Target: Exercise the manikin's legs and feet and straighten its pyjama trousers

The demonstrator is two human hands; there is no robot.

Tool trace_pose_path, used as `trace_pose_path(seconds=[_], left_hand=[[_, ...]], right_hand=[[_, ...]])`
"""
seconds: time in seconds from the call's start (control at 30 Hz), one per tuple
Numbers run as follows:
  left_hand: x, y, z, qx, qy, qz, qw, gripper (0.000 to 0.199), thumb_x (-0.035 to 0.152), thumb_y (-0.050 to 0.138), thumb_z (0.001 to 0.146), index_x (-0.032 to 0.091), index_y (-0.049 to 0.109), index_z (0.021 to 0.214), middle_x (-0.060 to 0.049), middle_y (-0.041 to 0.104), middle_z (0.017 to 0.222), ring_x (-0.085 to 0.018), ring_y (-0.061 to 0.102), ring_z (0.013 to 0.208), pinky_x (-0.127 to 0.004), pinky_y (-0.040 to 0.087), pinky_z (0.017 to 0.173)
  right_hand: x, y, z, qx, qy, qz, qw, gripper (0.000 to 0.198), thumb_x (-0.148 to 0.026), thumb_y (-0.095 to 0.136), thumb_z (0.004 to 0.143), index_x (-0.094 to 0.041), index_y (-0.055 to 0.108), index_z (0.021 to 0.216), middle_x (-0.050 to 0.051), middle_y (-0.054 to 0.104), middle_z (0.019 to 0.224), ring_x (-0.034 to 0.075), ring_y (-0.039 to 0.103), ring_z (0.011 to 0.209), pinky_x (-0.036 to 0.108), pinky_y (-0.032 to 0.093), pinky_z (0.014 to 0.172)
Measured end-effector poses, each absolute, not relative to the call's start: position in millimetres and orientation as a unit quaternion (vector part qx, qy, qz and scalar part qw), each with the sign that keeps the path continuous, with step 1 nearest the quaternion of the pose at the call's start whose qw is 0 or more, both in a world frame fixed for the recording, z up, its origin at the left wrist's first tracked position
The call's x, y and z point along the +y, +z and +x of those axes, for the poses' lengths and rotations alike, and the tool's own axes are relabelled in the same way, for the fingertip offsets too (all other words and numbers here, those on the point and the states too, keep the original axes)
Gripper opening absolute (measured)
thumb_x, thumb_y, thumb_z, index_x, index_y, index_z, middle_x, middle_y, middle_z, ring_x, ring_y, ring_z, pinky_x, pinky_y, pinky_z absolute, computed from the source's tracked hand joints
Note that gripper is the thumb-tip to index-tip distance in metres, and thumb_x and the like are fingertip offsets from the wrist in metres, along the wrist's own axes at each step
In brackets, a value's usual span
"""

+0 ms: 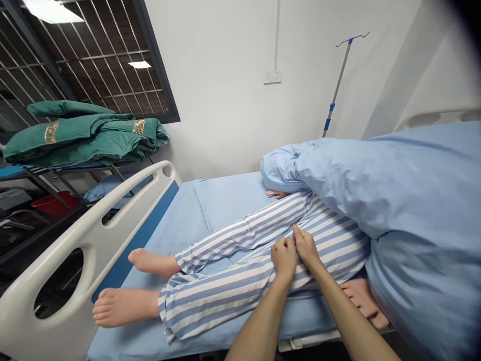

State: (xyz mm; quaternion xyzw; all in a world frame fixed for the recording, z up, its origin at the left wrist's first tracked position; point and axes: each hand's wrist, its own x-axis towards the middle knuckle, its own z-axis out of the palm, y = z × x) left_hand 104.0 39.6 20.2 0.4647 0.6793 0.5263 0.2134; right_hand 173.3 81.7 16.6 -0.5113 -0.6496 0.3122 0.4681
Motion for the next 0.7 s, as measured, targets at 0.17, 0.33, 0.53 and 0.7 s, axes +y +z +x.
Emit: trace_pose_path(seconds=[0.17,0.33,0.53,0.7], left_hand=[[35,8,106,0.683,0.501,0.484,0.218,0.03,0.031,0.038,0.077,0.021,0.037,0.049,-0.001,0.05,0.052,-0.014,0.039,0.054,-0.027,0.022,0.054],[37,10,105,0.691,0.497,0.478,0.217,0.029,0.028,0.041,0.074,0.022,0.035,0.046,-0.001,0.048,0.049,-0.014,0.037,0.053,-0.027,0.021,0.055],[34,13,107,0.668,0.51,0.491,0.231,0.03,0.026,0.041,0.072,0.02,0.032,0.044,0.003,0.038,0.044,-0.011,0.032,0.049,-0.026,0.022,0.053],[24,27,41,0.626,0.56,0.417,0.348,0.029,0.031,0.046,0.065,0.019,0.038,0.041,0.004,0.036,0.04,-0.009,0.036,0.044,-0.022,0.027,0.048]], right_hand=[[82,19,173,-0.659,0.317,-0.5,0.464,0.045,-0.051,0.032,0.08,-0.018,0.032,0.049,-0.003,0.034,0.045,0.01,0.033,0.048,0.023,0.028,0.047],[95,33,190,-0.679,0.29,-0.503,0.45,0.047,-0.051,0.03,0.081,-0.018,0.03,0.048,-0.003,0.032,0.044,0.009,0.031,0.046,0.023,0.028,0.047],[101,26,208,-0.702,0.169,-0.566,0.399,0.046,-0.049,0.028,0.082,-0.018,0.036,0.049,0.001,0.042,0.047,0.011,0.035,0.049,0.024,0.024,0.05],[100,17,207,-0.715,0.137,-0.577,0.369,0.048,-0.049,0.026,0.082,-0.018,0.039,0.049,0.002,0.046,0.048,0.012,0.036,0.049,0.025,0.023,0.05]])
